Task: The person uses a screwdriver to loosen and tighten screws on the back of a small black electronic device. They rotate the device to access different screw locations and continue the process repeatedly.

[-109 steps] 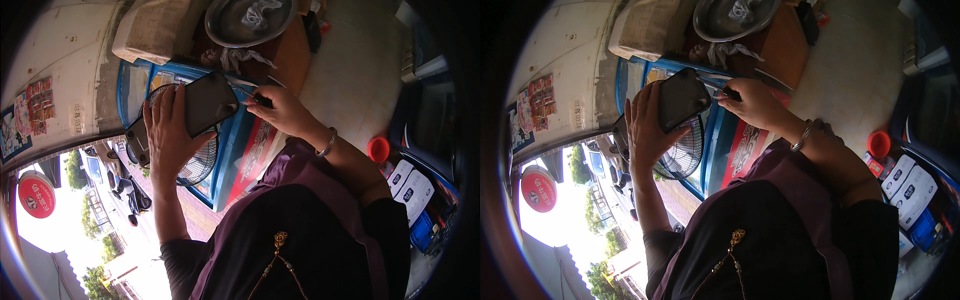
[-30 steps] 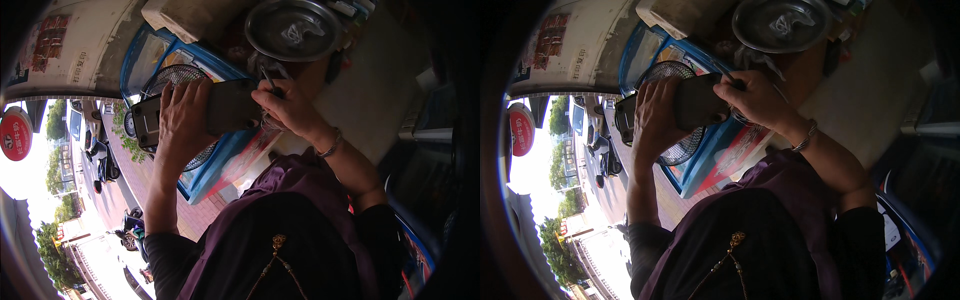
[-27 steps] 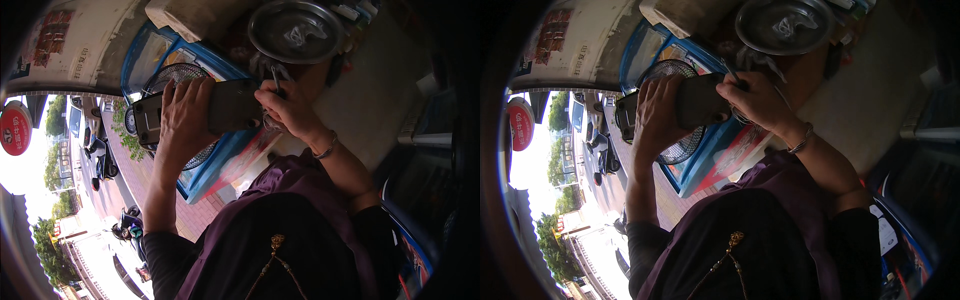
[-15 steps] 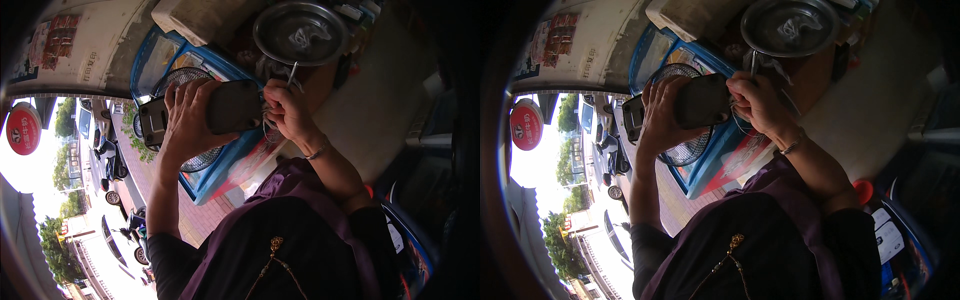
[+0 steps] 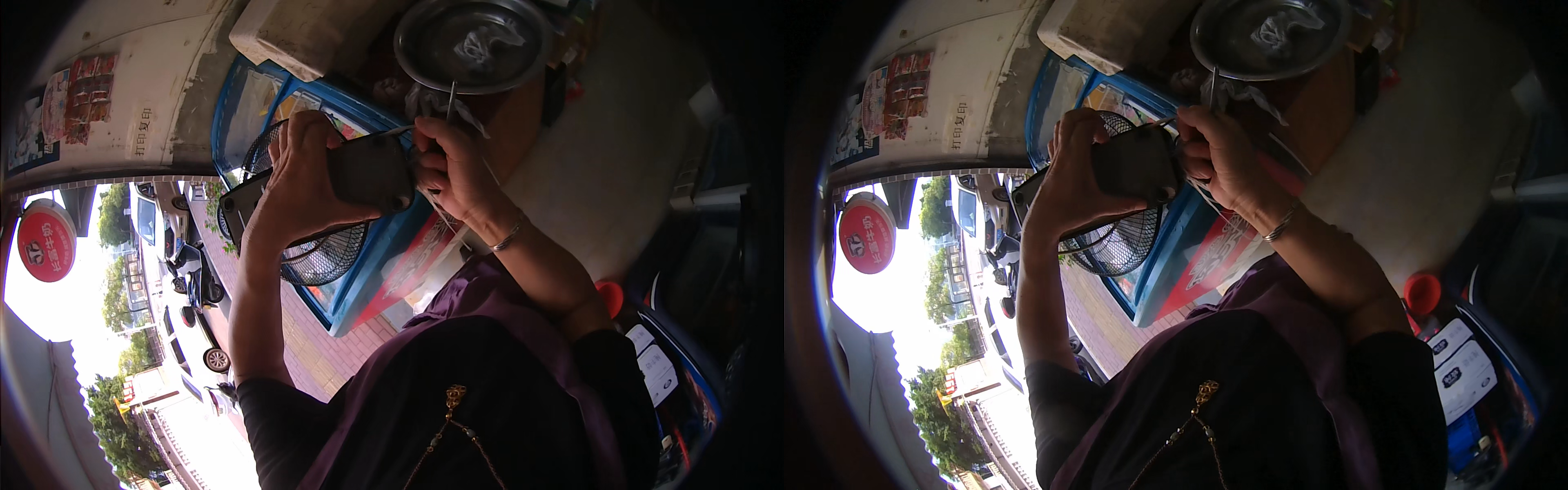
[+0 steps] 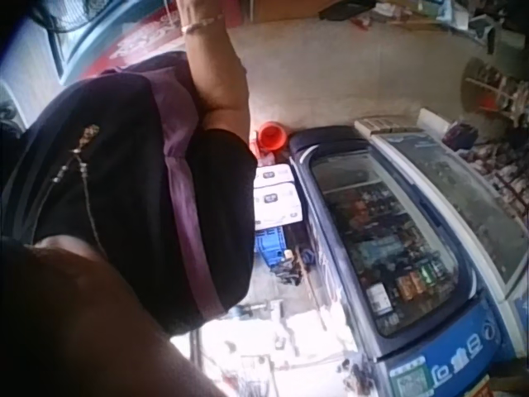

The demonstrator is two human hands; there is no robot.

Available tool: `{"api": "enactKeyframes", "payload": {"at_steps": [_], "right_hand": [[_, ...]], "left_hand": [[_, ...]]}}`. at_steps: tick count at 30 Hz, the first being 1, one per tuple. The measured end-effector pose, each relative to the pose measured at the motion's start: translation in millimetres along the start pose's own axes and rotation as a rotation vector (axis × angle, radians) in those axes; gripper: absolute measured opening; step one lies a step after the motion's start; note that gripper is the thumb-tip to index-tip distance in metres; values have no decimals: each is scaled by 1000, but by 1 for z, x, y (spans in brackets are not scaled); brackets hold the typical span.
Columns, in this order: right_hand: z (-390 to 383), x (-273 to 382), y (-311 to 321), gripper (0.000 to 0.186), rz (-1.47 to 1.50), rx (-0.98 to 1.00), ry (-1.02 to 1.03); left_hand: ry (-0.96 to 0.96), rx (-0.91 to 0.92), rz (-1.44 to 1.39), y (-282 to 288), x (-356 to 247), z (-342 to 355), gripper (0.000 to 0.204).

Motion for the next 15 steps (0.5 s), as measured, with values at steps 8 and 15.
{"api": "enactKeyframes", "payload": {"at_steps": [8, 15], "right_hand": [[-8, 14, 16, 37, -559, -210, 31], [-33, 39, 6, 24, -1126, -217, 489]], "left_hand": [[-2, -54, 49, -11, 8, 10, 89], [48, -50, -27, -13, 8, 13, 84]]}}
Point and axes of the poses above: each hand's wrist, its own z-axis towards the middle knuckle, its own y-axis out of the back of the hand, x = y × z, the point moved 1 cm from there along z, towards the middle knuckle, and after that the axes turned 5 degrees about -z, right-handed, at the moved point
